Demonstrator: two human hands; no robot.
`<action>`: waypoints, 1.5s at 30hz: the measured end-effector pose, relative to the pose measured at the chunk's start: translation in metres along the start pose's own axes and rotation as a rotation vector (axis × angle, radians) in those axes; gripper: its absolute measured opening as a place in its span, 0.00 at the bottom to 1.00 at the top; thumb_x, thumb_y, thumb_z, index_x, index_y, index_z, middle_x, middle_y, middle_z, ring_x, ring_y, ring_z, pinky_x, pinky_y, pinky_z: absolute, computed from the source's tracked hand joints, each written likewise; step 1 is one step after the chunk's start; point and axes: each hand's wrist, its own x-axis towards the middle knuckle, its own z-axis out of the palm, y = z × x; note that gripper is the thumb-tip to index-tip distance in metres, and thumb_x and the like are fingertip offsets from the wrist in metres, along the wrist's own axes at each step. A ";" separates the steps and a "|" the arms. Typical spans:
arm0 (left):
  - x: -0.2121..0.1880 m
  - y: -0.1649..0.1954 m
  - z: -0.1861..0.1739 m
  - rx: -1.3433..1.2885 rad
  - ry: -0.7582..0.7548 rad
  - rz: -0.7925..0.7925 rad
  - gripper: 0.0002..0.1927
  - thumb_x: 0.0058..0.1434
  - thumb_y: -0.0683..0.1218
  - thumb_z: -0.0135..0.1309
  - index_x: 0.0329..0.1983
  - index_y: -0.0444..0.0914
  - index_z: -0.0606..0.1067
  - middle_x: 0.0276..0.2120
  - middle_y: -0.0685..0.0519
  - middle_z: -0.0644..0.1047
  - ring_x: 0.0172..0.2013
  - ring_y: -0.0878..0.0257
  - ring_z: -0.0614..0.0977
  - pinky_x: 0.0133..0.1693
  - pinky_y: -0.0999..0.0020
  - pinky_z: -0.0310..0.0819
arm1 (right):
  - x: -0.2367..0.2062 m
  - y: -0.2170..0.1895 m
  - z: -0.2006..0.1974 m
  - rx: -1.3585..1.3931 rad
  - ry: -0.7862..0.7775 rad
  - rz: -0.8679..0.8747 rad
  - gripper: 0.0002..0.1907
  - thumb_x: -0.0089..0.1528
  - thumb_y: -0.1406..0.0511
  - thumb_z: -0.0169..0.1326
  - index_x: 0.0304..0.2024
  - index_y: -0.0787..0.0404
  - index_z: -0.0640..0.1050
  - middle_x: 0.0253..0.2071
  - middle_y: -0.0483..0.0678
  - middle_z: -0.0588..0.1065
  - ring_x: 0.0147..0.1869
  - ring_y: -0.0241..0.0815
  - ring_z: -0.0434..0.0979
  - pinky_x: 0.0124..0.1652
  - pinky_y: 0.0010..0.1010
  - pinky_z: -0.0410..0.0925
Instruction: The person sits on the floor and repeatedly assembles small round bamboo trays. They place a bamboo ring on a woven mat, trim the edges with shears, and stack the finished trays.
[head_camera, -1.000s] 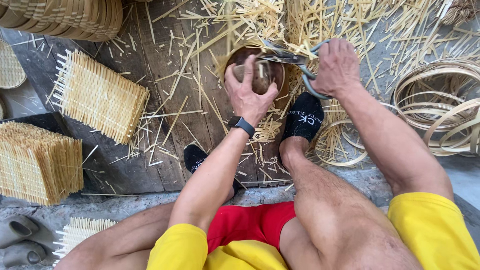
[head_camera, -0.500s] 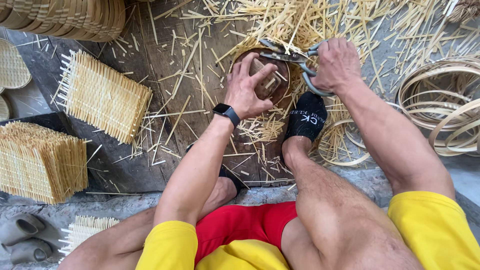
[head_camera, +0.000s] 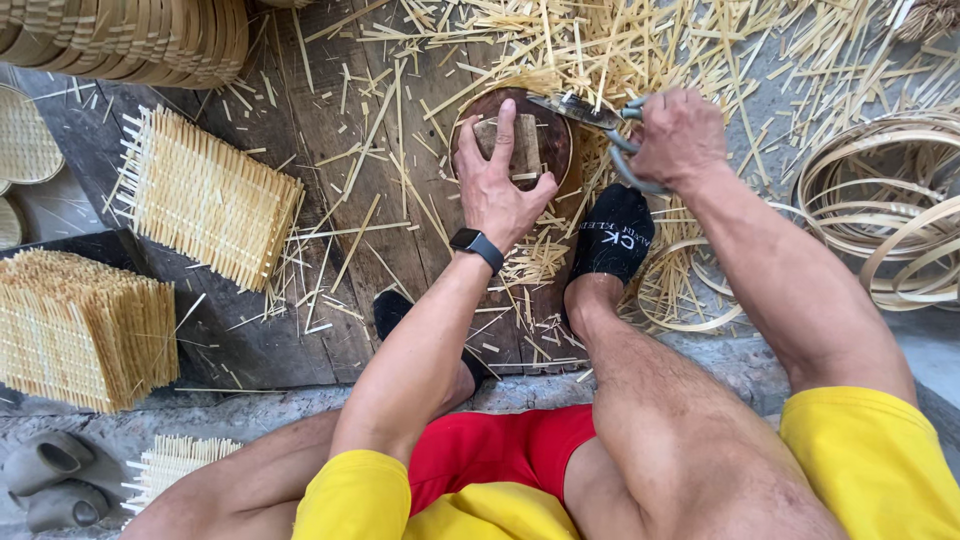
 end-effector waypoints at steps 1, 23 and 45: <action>0.001 -0.001 -0.003 0.005 -0.019 0.021 0.57 0.45 0.50 0.67 0.77 0.59 0.52 0.69 0.31 0.56 0.66 0.32 0.64 0.67 0.44 0.62 | -0.002 0.005 0.000 0.044 -0.137 0.029 0.18 0.70 0.56 0.50 0.41 0.66 0.78 0.34 0.52 0.73 0.36 0.44 0.74 0.38 0.35 0.71; 0.029 0.007 -0.045 0.165 -0.552 0.230 0.43 0.38 0.43 0.65 0.62 0.64 0.74 0.69 0.54 0.62 0.62 0.51 0.69 0.64 0.47 0.58 | 0.001 0.001 -0.023 -0.165 0.179 -0.096 0.27 0.56 0.42 0.54 0.32 0.59 0.78 0.29 0.47 0.71 0.33 0.39 0.72 0.35 0.29 0.70; 0.070 -0.037 0.010 -0.424 -0.214 -0.450 0.13 0.55 0.52 0.67 0.40 0.42 0.86 0.31 0.51 0.80 0.34 0.61 0.81 0.40 0.66 0.75 | -0.004 -0.060 -0.041 1.285 -0.238 0.372 0.18 0.61 0.59 0.64 0.51 0.58 0.81 0.40 0.45 0.80 0.38 0.31 0.78 0.38 0.24 0.73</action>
